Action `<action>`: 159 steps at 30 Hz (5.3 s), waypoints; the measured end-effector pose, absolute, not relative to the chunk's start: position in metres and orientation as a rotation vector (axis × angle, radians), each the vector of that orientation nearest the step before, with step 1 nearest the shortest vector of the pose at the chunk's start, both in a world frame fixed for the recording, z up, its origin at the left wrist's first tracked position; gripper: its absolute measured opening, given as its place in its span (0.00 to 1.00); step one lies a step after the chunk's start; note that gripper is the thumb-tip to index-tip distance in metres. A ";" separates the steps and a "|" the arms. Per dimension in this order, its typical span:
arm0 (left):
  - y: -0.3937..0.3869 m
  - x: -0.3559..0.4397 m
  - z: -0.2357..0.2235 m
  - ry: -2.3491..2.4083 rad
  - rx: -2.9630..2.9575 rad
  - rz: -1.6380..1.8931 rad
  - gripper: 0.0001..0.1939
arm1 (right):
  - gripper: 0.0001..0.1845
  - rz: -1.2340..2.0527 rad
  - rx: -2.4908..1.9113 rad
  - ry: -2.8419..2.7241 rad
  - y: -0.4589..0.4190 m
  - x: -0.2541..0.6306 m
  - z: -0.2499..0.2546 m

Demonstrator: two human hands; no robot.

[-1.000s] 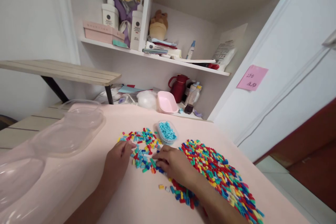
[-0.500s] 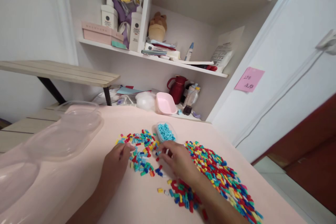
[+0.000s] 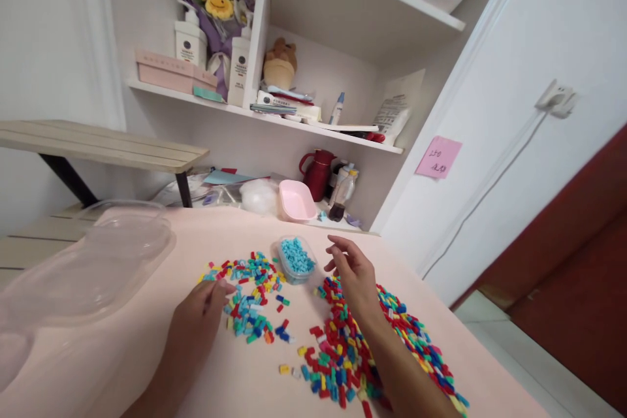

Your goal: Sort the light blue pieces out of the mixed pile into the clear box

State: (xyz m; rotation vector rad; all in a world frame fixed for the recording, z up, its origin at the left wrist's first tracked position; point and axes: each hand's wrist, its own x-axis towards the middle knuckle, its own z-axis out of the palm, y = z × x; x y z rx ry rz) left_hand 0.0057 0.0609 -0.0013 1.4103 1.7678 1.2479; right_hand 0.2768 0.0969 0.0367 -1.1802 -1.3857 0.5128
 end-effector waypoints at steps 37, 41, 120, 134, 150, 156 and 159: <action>0.057 0.012 0.003 1.731 1.368 1.283 0.18 | 0.17 0.491 -1.335 -2.348 0.067 0.246 0.036; 0.056 0.012 0.004 1.727 1.342 1.273 0.17 | 0.17 0.448 -1.302 -2.359 0.070 0.247 0.032; 0.058 0.013 -0.003 1.717 1.412 1.285 0.18 | 0.12 0.175 -1.195 -1.757 0.094 0.253 0.028; 0.060 0.011 -0.003 1.726 1.592 1.317 0.17 | 0.27 0.180 -0.888 -2.476 0.061 0.217 0.019; 0.055 0.017 0.001 1.572 1.621 1.239 0.18 | 0.14 0.408 -1.017 -2.462 0.067 0.230 0.022; 0.057 0.015 0.002 1.465 1.615 1.229 0.18 | 0.13 0.356 -1.005 -2.489 0.067 0.228 0.020; 0.058 0.014 0.002 1.471 1.602 1.273 0.19 | 0.17 0.286 -0.956 -2.480 0.065 0.225 0.023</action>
